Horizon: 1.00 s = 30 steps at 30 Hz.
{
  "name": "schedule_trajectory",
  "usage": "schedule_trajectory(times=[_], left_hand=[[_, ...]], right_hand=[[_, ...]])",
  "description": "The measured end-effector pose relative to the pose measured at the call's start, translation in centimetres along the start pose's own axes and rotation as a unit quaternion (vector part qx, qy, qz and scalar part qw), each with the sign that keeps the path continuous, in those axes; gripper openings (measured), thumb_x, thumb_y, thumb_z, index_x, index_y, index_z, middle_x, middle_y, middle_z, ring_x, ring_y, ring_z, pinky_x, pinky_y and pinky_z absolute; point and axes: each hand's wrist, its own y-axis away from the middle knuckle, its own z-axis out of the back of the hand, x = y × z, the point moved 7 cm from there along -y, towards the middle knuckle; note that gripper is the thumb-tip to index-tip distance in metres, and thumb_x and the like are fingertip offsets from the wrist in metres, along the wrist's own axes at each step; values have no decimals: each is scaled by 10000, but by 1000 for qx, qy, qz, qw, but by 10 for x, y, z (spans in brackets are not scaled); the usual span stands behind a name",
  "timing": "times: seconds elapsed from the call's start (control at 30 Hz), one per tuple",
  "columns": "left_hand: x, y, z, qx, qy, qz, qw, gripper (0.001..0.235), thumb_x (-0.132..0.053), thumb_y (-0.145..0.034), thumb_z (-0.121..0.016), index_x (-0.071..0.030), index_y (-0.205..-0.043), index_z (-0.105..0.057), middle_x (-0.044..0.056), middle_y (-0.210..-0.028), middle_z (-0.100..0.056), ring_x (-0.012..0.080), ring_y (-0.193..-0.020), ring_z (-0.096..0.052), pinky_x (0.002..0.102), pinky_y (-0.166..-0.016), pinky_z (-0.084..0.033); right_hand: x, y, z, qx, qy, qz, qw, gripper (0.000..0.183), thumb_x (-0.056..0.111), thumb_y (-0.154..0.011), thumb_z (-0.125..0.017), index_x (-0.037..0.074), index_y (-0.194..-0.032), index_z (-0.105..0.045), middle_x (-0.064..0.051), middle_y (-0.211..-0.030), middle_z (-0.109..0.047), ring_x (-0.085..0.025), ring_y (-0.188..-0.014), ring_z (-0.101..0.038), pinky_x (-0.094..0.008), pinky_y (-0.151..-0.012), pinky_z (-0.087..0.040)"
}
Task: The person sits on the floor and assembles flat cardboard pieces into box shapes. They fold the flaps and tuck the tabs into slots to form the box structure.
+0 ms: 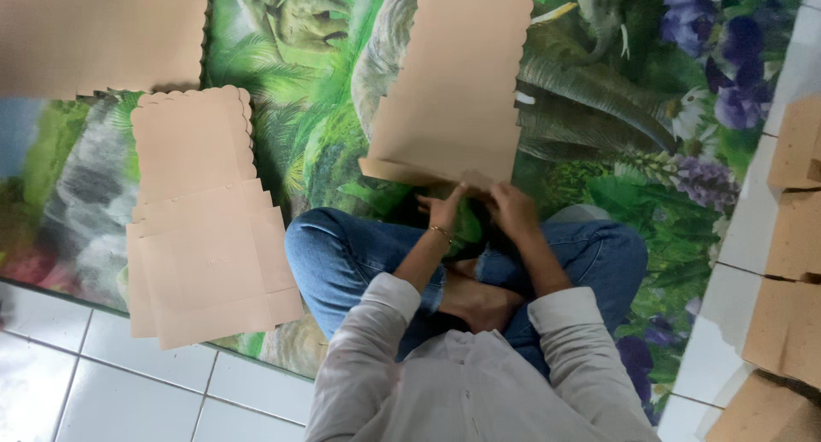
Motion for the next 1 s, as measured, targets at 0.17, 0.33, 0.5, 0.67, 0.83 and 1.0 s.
schedule_trajectory(times=[0.17, 0.33, 0.5, 0.67, 0.83, 1.0], left_hand=[[7, -10, -23, 37, 150, -77, 985, 804, -285, -837, -757, 18, -1430, -306, 231, -1465, -403, 269, -1407, -358, 466, -1206, -225], [-11, -35, 2, 26, 210, -261, 942, 696, 91, -787, -603, 22, -1387, -257, 268, -1384, -445, 265, -1320, -413, 467, -1158, -289], [-107, 23, 64, 154, 147, -241, 947, 946, 198, -651, -386, -57, -1523, -121, 280, -1459, -410, 418, -1324, -442, 574, -1132, -328], [-48, -145, 36, 309, -36, -235, 921, 614, -34, -765, -550, -198, -1354, -605, 121, -1114, -709, 280, -931, -685, 537, -871, -482], [-142, -47, 72, 46, -393, -346, 851, 417, -276, -913, -637, -119, -1289, -549, 174, -1325, -540, 372, -1240, -515, 570, -1017, -423], [-75, -51, -4, 163, -564, -463, 664, 480, -434, -904, -573, -226, -1333, -520, 60, -1319, -482, 286, -1180, -563, 489, -929, -519]], right_hand=[[57, 29, 5, -150, -105, 249, 951, 168, 329, -937, -595, 165, -964, -625, -67, -947, -662, -304, -870, -665, -404, -705, -540], [106, 33, 89, -89, -156, 280, 943, 413, 360, -918, -595, 131, -1249, -501, -149, -1167, -518, -372, -1104, -509, -547, -941, -412], [74, 13, 74, -209, -40, 248, 945, 368, 346, -1026, -501, 97, -1276, -605, -158, -1260, -526, -342, -1200, -483, -584, -1020, -346], [42, -19, 23, -96, -32, 182, 978, 606, 96, -871, -663, 239, -1431, -482, -57, -1395, -512, -290, -1264, -498, -504, -1038, -390], [45, -38, -28, -66, -4, 150, 986, 365, 159, -934, -655, 146, -1289, -574, -102, -1212, -609, -313, -1120, -590, -493, -942, -476], [48, -49, -61, 55, -15, 106, 993, 334, 235, -1012, -539, 163, -1337, -571, -100, -1434, -499, -292, -1279, -486, -478, -1039, -406]])
